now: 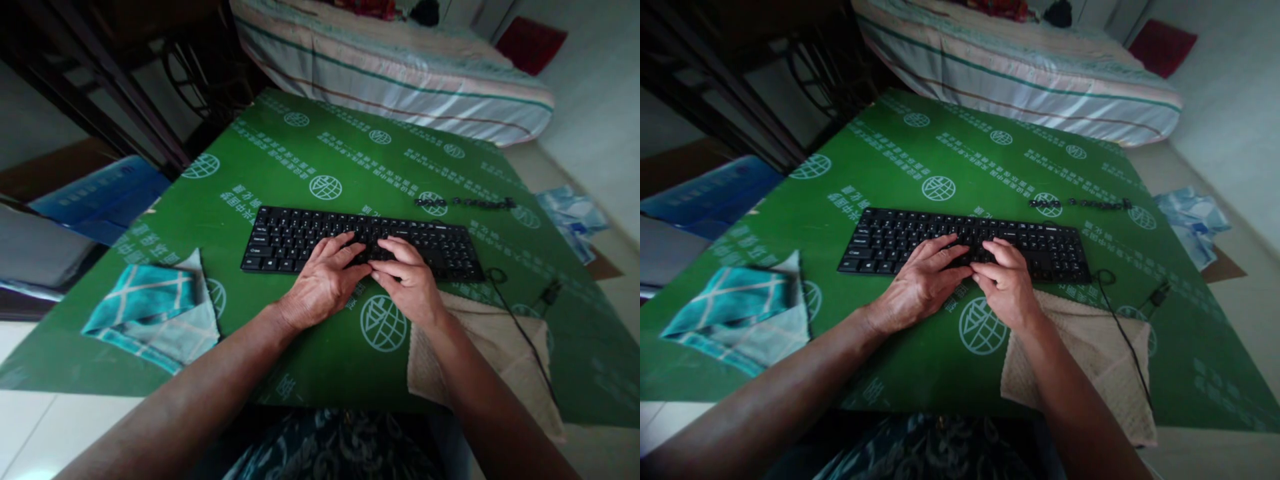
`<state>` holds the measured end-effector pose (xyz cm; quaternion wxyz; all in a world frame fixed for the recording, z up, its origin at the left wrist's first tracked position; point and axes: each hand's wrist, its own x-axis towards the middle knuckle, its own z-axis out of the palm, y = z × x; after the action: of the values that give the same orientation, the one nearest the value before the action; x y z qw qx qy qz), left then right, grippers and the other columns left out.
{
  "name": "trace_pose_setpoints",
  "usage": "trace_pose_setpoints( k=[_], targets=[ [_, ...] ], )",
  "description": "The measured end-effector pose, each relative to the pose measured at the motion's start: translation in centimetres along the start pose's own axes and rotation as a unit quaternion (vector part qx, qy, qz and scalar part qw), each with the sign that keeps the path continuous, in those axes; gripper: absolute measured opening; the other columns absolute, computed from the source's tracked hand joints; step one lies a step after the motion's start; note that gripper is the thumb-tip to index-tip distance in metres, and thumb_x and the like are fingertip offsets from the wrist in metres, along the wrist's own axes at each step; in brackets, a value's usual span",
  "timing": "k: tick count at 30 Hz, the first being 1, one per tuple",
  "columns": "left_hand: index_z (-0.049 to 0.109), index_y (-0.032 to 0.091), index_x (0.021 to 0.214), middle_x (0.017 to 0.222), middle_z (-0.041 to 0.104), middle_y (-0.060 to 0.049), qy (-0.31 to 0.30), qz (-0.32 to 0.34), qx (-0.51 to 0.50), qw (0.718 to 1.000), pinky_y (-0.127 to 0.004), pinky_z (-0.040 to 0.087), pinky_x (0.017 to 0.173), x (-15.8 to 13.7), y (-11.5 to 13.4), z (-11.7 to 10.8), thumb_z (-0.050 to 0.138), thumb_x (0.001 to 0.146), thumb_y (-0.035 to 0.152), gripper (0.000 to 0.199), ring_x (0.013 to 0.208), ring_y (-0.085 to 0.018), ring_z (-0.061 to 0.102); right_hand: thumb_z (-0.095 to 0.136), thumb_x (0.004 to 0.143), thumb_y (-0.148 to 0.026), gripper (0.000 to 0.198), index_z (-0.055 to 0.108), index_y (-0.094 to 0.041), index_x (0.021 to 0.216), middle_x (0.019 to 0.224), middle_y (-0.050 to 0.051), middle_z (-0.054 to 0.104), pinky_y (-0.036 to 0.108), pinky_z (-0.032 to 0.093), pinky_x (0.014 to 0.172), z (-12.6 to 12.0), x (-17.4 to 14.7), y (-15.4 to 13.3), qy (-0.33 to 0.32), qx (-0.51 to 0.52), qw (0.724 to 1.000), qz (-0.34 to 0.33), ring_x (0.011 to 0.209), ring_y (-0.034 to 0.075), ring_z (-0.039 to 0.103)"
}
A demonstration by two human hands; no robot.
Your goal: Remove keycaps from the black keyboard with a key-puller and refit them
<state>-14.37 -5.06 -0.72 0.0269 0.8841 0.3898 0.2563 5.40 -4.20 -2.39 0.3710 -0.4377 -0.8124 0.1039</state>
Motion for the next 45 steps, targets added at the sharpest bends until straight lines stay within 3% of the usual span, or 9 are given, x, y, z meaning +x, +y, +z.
trace_pose_setpoints(
  k=[15,24,33,36,39,45],
  targets=[
    [0.067,0.022,0.104,0.127,0.06,-0.004,-0.01,-0.007,-0.027,1.0,-0.052,0.035,0.104,0.1,-0.1,0.0,0.049,0.09,0.02,0.024,0.128,-0.027,0.042,0.055,0.087,-0.02,0.018,0.071,-0.019,0.095,0.114,0.01,0.066,0.045,0.045,0.096,-0.3,0.1,-0.2,-0.025,-0.094,0.992,-0.079,0.115,0.025,0.054],
    [0.067,0.02,0.107,0.128,0.059,-0.005,-0.019,0.009,-0.011,1.0,-0.05,0.035,0.105,0.1,0.0,-0.2,0.045,0.092,0.022,0.026,0.13,-0.028,0.039,0.055,0.088,-0.028,0.026,0.065,-0.016,0.11,0.125,0.013,0.061,0.051,0.04,0.1,-0.8,-0.6,-1.5,-0.065,-0.164,0.981,-0.082,0.124,0.028,0.047],
    [0.066,0.019,0.107,0.128,0.059,-0.004,-0.041,0.019,0.013,0.999,-0.054,0.032,0.106,-0.1,0.5,-0.2,0.047,0.091,0.019,0.025,0.131,-0.031,0.038,0.052,0.089,-0.023,0.029,0.061,-0.013,0.115,0.13,0.013,0.057,0.054,0.033,0.104,-0.7,-1.2,-2.5,-0.1,-0.213,0.969,-0.07,0.129,0.031,0.041],
    [0.066,0.02,0.107,0.13,0.058,-0.005,-0.036,0.013,0.013,0.999,-0.054,0.032,0.107,-0.2,0.5,0.0,0.047,0.091,0.019,0.025,0.131,-0.03,0.037,0.053,0.088,-0.025,0.028,0.062,-0.016,0.114,0.128,0.012,0.059,0.053,0.036,0.102,-0.6,-1.3,-2.2,-0.071,-0.197,0.975,-0.069,0.126,0.03,0.045],
    [0.066,0.02,0.107,0.134,0.054,-0.008,-0.024,0.001,0.012,1.0,-0.055,0.033,0.106,-0.5,0.3,0.0,0.048,0.089,0.018,0.026,0.133,-0.031,0.036,0.056,0.086,-0.024,0.025,0.064,-0.017,0.109,0.118,0.013,0.064,0.048,0.042,0.098,-0.7,-1.1,-1.6,0.004,-0.155,0.986,-0.065,0.118,0.028,0.053],
    [0.062,0.015,0.114,0.134,0.052,-0.014,-0.001,-0.023,-0.007,1.0,-0.057,0.033,0.105,-0.9,0.0,-0.2,0.052,0.085,0.02,0.031,0.134,-0.032,0.034,0.051,0.085,-0.015,0.028,0.066,-0.02,0.107,0.103,0.01,0.069,0.044,0.05,0.092,-0.8,-1.1,-0.4,0.1,-0.1,0.99,0.014,0.102,0.024,0.062]
  ],
)
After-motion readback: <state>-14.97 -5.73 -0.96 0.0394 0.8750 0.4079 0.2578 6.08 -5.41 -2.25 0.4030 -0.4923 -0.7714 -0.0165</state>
